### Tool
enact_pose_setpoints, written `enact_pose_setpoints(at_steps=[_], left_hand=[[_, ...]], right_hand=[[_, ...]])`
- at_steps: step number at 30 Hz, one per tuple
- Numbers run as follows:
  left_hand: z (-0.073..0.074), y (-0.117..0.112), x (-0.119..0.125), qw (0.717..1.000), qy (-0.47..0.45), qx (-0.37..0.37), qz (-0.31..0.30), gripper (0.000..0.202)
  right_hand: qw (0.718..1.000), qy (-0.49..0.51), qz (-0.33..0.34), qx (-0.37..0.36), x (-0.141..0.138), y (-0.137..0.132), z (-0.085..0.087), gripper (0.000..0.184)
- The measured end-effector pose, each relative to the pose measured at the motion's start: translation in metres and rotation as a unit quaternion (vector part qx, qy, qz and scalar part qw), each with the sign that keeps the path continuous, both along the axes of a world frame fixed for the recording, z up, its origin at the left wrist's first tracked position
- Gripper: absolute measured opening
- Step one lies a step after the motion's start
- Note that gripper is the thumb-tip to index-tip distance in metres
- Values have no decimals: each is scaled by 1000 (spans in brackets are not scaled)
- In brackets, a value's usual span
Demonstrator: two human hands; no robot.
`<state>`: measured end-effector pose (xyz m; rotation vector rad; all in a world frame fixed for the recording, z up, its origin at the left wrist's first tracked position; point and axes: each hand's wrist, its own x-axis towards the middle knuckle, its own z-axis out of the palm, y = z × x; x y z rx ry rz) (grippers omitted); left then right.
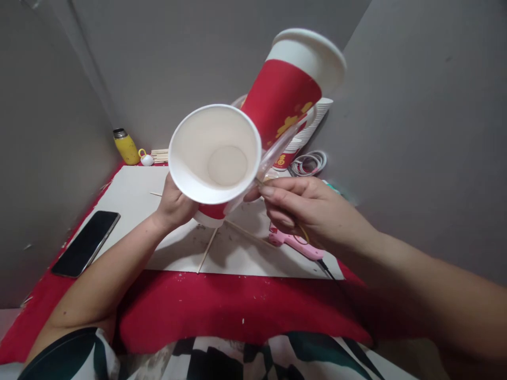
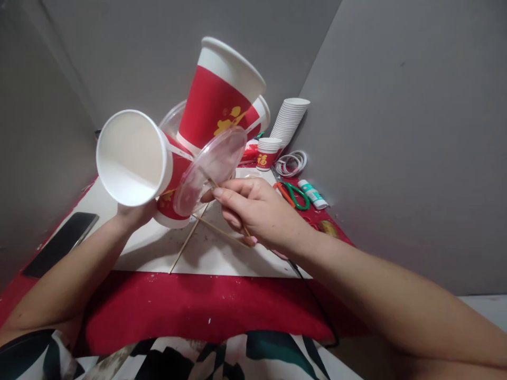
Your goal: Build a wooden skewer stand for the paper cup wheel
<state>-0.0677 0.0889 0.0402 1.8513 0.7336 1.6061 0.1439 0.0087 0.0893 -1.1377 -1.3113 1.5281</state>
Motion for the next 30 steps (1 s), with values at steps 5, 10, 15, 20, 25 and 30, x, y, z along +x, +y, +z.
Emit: enact_pose_setpoints(at_steps=[5, 10, 15, 20, 25, 30], left_hand=[[3, 1, 1, 998, 16, 55, -3, 52], [4, 8, 2, 999, -32, 24, 18, 46], [2, 14, 1, 998, -59, 1, -7, 57], [-1, 14, -1, 999, -52, -15, -3, 52], [-5, 17, -3, 999, -47, -13, -21, 48], [-5, 15, -1, 999, -37, -18, -29, 47]], right_hand=[[997, 53, 42, -47, 5, 5, 3, 25], [992, 67, 80, -67, 10, 6, 1, 21], [992, 78, 59, -85, 11, 7, -4, 20], [992, 78, 47, -87, 12, 9, -5, 17], [993, 60, 37, -91, 12, 7, -3, 17], [995, 48, 15, -87, 8, 6, -3, 19]])
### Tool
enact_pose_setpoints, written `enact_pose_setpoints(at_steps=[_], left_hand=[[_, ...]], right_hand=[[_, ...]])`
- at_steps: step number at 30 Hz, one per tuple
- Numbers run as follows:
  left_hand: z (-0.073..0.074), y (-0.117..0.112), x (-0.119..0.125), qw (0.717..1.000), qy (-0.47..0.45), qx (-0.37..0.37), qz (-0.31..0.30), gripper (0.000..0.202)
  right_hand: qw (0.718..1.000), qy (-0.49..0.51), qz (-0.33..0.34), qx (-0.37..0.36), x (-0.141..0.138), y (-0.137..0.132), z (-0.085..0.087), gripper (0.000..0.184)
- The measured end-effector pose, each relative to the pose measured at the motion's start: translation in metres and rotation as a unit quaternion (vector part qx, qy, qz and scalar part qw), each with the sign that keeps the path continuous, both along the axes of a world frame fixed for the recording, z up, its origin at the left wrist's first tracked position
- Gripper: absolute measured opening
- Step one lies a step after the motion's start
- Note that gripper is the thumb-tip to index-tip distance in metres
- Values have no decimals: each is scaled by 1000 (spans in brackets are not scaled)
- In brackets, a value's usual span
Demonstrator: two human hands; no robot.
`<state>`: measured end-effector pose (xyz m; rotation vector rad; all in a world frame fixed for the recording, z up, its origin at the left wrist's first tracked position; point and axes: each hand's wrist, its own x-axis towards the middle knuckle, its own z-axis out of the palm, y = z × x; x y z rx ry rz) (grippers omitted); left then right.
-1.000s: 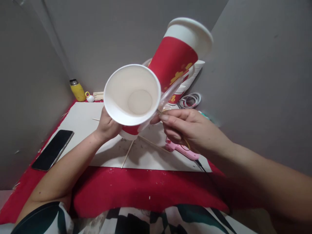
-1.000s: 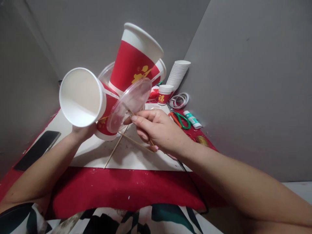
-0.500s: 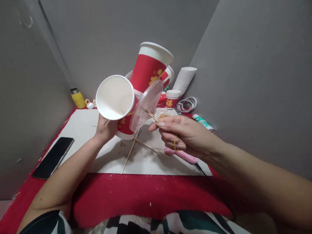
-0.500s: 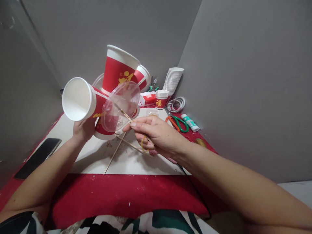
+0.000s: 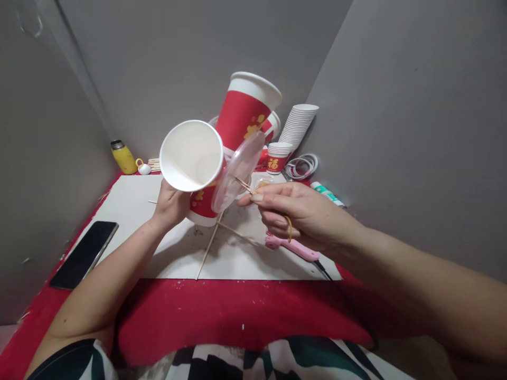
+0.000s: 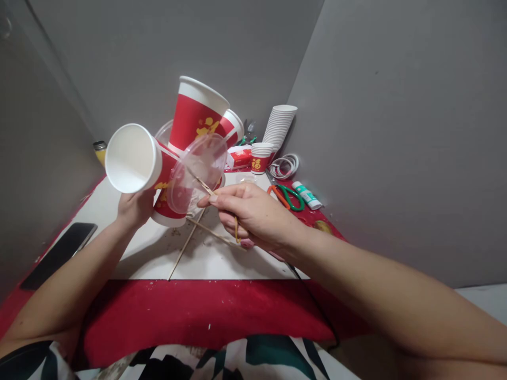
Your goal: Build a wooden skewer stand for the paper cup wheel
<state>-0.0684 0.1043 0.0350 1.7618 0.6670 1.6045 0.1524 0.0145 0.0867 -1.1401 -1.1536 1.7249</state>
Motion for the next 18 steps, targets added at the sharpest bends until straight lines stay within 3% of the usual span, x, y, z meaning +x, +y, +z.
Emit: enact_pose_setpoints(at_steps=[9, 13, 18], left_hand=[[2, -3, 2, 999, -1, 2, -36, 46], [18, -4, -2, 994, 70, -14, -78, 46], [29, 12, -33, 970, 178, -87, -144, 51]], right_hand=[[1000, 28, 4, 3, -6, 0, 7, 21], [998, 42, -6, 35, -6, 4, 6, 18], [993, 56, -35, 102, 1, 15, 5, 11]])
